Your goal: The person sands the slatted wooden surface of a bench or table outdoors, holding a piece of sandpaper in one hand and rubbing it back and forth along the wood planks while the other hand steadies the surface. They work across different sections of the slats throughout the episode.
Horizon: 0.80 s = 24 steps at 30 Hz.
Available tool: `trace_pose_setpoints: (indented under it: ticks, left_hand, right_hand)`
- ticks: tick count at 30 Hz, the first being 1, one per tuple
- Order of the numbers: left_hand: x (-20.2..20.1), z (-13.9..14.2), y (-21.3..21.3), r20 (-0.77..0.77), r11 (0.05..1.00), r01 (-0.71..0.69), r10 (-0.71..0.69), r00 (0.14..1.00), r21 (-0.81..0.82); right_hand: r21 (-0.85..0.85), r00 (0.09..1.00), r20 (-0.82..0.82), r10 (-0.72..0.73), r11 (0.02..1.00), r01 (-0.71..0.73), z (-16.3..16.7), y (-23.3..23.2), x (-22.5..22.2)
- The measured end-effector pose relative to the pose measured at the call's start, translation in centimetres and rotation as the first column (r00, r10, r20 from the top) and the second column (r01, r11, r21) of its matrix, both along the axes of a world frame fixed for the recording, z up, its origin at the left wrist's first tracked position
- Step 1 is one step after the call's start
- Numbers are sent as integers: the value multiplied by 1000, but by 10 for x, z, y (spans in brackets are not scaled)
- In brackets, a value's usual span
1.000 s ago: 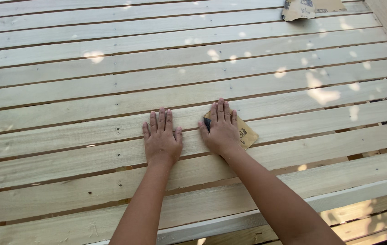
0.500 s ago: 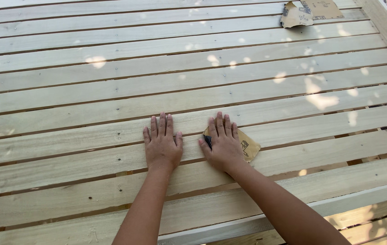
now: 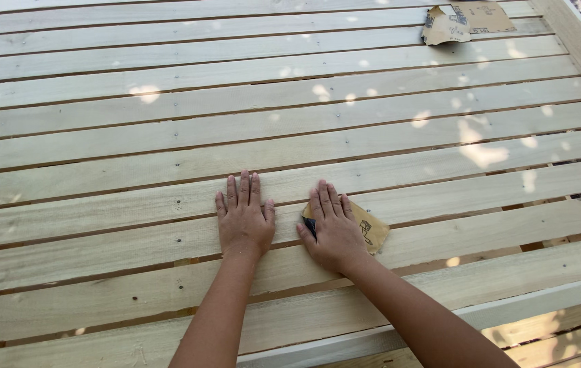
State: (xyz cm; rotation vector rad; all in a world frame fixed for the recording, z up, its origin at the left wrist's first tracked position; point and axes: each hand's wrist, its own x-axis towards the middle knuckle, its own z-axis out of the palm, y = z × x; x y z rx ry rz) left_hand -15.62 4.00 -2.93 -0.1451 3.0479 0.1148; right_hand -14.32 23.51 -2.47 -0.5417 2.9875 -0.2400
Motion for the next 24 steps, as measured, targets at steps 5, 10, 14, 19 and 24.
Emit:
trace_pose_setpoints:
  ticks: [5, 10, 14, 19, 24]
  left_hand:
    - [2, 0, -2, 12, 1000, -3, 2, 1000, 25]
    - [7, 5, -1, -27, 1000, -2, 3, 1000, 31]
    - [7, 9, 1, -14, 1000, -6, 6, 1000, 26]
    - [7, 6, -1, 0, 1000, 0, 0, 1000, 17]
    - [7, 5, 0, -2, 1000, 10, -10, 1000, -8]
  right_hand:
    - [15, 1000, -7, -30, 999, 30, -9, -12, -25]
    - [15, 999, -40, 11, 1000, -11, -11, 27, 30]
    - [-324, 957, -67, -282, 913, 246, 1, 54, 0]
    - [27, 969, 51, -241, 971, 239, 4, 30, -38]
    - [12, 985, 74, -153, 988, 153, 14, 2, -3]
